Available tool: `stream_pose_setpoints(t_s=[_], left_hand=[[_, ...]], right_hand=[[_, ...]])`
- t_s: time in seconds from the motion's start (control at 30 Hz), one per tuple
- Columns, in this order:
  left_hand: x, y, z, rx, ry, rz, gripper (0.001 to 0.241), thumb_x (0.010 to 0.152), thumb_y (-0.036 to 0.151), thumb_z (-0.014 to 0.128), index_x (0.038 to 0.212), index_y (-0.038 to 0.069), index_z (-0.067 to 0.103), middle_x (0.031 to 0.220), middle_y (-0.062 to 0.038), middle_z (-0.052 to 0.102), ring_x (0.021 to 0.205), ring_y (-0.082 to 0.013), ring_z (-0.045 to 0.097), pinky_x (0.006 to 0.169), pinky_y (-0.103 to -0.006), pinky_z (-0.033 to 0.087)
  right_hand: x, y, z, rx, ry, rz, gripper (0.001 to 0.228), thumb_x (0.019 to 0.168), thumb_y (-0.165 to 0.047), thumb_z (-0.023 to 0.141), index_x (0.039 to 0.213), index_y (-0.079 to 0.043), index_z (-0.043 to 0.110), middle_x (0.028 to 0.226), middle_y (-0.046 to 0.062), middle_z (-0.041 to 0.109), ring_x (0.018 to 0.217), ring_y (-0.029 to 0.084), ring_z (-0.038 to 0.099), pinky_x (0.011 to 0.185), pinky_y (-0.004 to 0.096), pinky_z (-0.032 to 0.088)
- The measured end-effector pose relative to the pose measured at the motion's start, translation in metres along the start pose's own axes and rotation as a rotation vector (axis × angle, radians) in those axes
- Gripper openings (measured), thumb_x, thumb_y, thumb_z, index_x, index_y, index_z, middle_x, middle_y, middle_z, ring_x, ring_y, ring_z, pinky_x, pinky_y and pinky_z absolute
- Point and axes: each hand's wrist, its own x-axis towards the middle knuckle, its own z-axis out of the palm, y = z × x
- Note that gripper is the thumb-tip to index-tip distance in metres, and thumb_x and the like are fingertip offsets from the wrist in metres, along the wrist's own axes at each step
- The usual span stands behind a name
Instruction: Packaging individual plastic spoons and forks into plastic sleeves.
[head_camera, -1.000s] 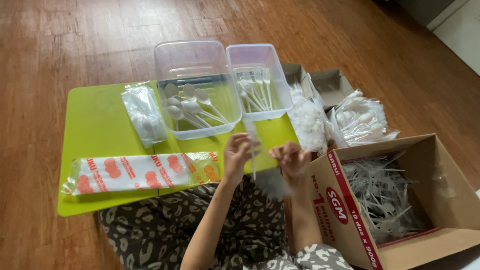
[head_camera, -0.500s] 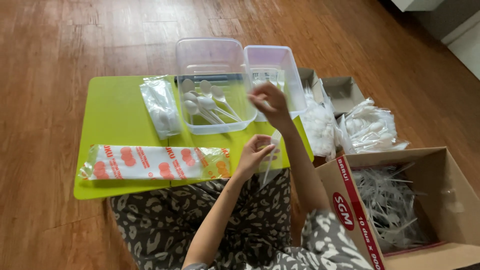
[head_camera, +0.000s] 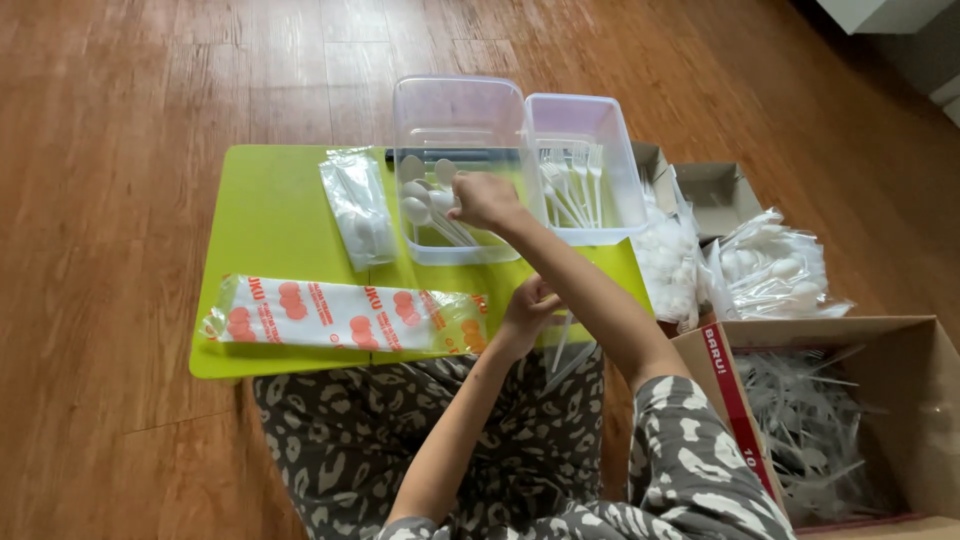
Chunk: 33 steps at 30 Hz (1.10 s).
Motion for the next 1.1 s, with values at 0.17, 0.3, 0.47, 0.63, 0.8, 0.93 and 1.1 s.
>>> stream_pose_setpoints(t_s=[0.17,0.3,0.47,0.63,0.8,0.93,1.1], left_hand=[[-0.011,0.013,0.001,-0.031,-0.016,0.006,0.04,0.092,0.017,0.076,0.127,0.009,0.059,0.114,-0.009,0.069,0.093,-0.0241,0.071,0.08,-0.0463,0.062],[-0.013,0.015,0.005,-0.049,-0.018,0.016,0.041,0.093,0.013,0.075,0.129,0.007,0.058,0.115,-0.011,0.069,0.091,-0.0251,0.069,0.078,-0.0458,0.062],[-0.007,-0.003,-0.001,-0.095,-0.05,0.034,0.037,0.093,0.01,0.076,0.127,0.006,0.061,0.113,-0.013,0.072,0.091,-0.0247,0.073,0.077,-0.0453,0.064],[-0.008,-0.014,0.0,-0.138,-0.084,0.028,0.038,0.092,0.007,0.078,0.126,0.004,0.062,0.11,-0.017,0.072,0.088,-0.0289,0.074,0.075,-0.0485,0.065],[-0.012,-0.013,0.002,-0.082,-0.101,0.058,0.037,0.089,0.004,0.079,0.119,0.0,0.059,0.101,-0.016,0.072,0.081,-0.0232,0.074,0.072,-0.0431,0.066],[-0.016,-0.008,0.004,0.289,-0.081,0.181,0.026,0.086,0.019,0.084,0.108,0.014,0.071,0.093,-0.008,0.077,0.076,-0.0138,0.07,0.065,-0.0326,0.064],[-0.021,-0.005,0.006,0.664,-0.007,0.352,0.018,0.086,0.038,0.081,0.1,0.03,0.073,0.084,0.006,0.078,0.066,-0.0117,0.061,0.067,-0.0289,0.052]], right_hand=[[0.004,0.001,0.002,0.096,0.015,0.061,0.038,0.08,-0.05,0.079,0.11,-0.028,0.072,0.107,0.008,0.074,0.107,0.033,0.072,0.088,0.051,0.058],[-0.01,0.005,-0.019,0.335,0.125,0.034,0.051,0.074,-0.06,0.079,0.113,-0.029,0.072,0.105,0.0,0.077,0.104,0.028,0.073,0.089,0.048,0.059],[-0.061,0.033,-0.043,0.771,0.5,-0.199,0.046,0.088,-0.039,0.078,0.127,-0.017,0.064,0.108,0.012,0.077,0.1,0.026,0.074,0.087,0.042,0.057],[-0.131,0.089,-0.021,1.455,0.823,-0.144,0.03,0.096,-0.031,0.07,0.115,-0.011,0.061,0.095,0.002,0.07,0.09,0.013,0.069,0.085,0.024,0.051],[-0.191,0.119,0.041,1.934,1.118,0.109,0.013,0.099,-0.008,0.055,0.089,-0.015,0.051,0.081,0.0,0.049,0.08,0.016,0.054,0.069,0.029,0.044],[-0.212,0.14,0.097,1.954,1.147,0.317,0.008,0.103,-0.015,0.057,0.11,-0.015,0.06,0.092,0.0,0.062,0.089,0.014,0.061,0.073,0.028,0.049],[-0.213,0.156,0.119,2.062,1.19,0.159,0.015,0.104,-0.014,0.052,0.119,-0.013,0.054,0.083,0.006,0.06,0.076,0.014,0.059,0.066,0.025,0.051]])
